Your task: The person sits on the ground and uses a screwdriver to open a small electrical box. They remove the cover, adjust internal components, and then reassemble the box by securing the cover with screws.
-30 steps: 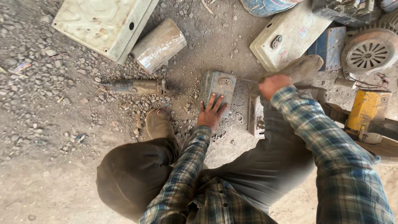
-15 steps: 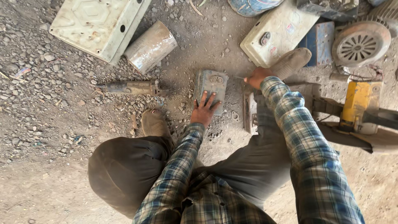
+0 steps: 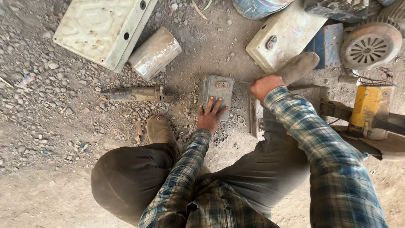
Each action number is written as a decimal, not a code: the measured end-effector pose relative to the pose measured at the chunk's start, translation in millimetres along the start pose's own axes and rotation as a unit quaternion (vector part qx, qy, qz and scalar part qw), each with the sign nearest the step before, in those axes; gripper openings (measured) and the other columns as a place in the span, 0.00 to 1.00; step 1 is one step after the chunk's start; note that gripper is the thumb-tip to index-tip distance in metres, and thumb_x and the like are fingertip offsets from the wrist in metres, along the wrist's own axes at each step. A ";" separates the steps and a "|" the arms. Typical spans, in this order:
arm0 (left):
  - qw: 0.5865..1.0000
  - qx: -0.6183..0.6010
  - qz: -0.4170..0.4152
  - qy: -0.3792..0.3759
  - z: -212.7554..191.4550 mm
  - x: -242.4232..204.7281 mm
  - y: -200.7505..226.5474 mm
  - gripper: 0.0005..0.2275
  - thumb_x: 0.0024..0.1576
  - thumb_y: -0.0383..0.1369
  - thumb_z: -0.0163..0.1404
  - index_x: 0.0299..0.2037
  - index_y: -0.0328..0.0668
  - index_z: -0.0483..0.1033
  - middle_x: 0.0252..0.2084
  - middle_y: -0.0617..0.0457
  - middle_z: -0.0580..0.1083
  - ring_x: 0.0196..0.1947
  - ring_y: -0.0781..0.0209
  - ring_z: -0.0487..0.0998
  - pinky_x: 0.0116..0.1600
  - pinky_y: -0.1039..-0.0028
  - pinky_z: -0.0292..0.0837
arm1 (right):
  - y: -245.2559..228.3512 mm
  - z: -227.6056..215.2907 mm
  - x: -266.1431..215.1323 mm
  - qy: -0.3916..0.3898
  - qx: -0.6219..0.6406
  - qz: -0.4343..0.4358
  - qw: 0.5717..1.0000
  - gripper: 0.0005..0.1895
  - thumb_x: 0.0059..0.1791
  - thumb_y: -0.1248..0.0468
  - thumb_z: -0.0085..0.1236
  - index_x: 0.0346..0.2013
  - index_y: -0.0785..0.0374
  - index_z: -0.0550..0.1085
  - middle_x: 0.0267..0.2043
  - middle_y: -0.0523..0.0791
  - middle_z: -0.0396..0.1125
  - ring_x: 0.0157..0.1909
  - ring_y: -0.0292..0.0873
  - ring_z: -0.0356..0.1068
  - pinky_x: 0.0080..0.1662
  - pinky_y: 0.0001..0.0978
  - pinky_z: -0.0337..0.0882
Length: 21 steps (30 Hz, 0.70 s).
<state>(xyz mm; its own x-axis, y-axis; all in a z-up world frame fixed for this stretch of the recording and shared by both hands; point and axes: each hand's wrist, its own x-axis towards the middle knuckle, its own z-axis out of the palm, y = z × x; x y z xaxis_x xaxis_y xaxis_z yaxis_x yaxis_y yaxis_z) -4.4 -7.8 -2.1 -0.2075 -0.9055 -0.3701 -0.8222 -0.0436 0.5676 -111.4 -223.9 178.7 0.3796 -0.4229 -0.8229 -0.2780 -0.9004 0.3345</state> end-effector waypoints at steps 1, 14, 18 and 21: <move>1.000 -0.003 0.002 -0.012 -3.1 -1.1 0.2 0.30 0.63 0.27 0.44 0.73 0.74 0.52 0.81 0.60 0.34 0.79 0.46 0.30 0.73 0.36 0.45 | -2.1 4.5 -1.3 -0.006 0.004 0.005 1.000 0.12 0.54 0.57 0.52 0.41 0.59 0.80 0.35 0.46 0.76 0.38 0.46 0.78 0.35 0.46 0.79; 0.857 -0.399 -0.326 -0.030 -47.3 -19.7 -5.5 0.42 0.51 0.30 0.58 0.75 0.38 0.45 0.70 0.33 0.60 0.66 0.36 0.68 0.70 0.61 0.67 | -69.5 73.2 -20.0 -0.118 0.387 0.234 0.884 0.32 0.59 0.41 0.40 0.60 0.67 0.71 0.54 0.60 0.71 0.54 0.55 0.74 0.57 0.48 0.74; 0.716 -0.593 -0.350 0.113 -14.6 9.7 -14.1 0.25 0.55 0.34 0.50 0.62 0.27 0.69 0.53 0.33 0.78 0.50 0.39 0.82 0.56 0.59 0.80 | -112.9 47.5 -18.0 -0.030 0.434 0.131 0.891 0.61 0.46 0.37 0.62 0.77 0.59 0.36 0.78 0.60 0.37 0.74 0.61 0.50 0.71 0.48 0.57; 0.695 -0.636 -0.275 0.190 12.5 33.2 -36.4 0.23 0.48 0.28 0.58 0.53 0.21 0.76 0.52 0.35 0.79 0.50 0.42 0.81 0.56 0.63 0.74 | -164.4 28.3 -21.4 -0.005 0.413 0.098 0.906 0.66 0.43 0.46 0.71 0.75 0.45 0.29 0.80 0.52 0.22 0.78 0.65 0.29 0.67 0.63 0.51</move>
<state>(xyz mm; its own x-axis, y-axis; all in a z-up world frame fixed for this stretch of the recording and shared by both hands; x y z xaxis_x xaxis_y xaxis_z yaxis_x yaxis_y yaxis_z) 12.0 -31.0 -44.2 0.3071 -0.6394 -0.7049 0.4629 -0.5468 0.6976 -98.8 -63.9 128.3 0.2448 -0.5619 -0.7902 -0.9056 -0.4237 0.0207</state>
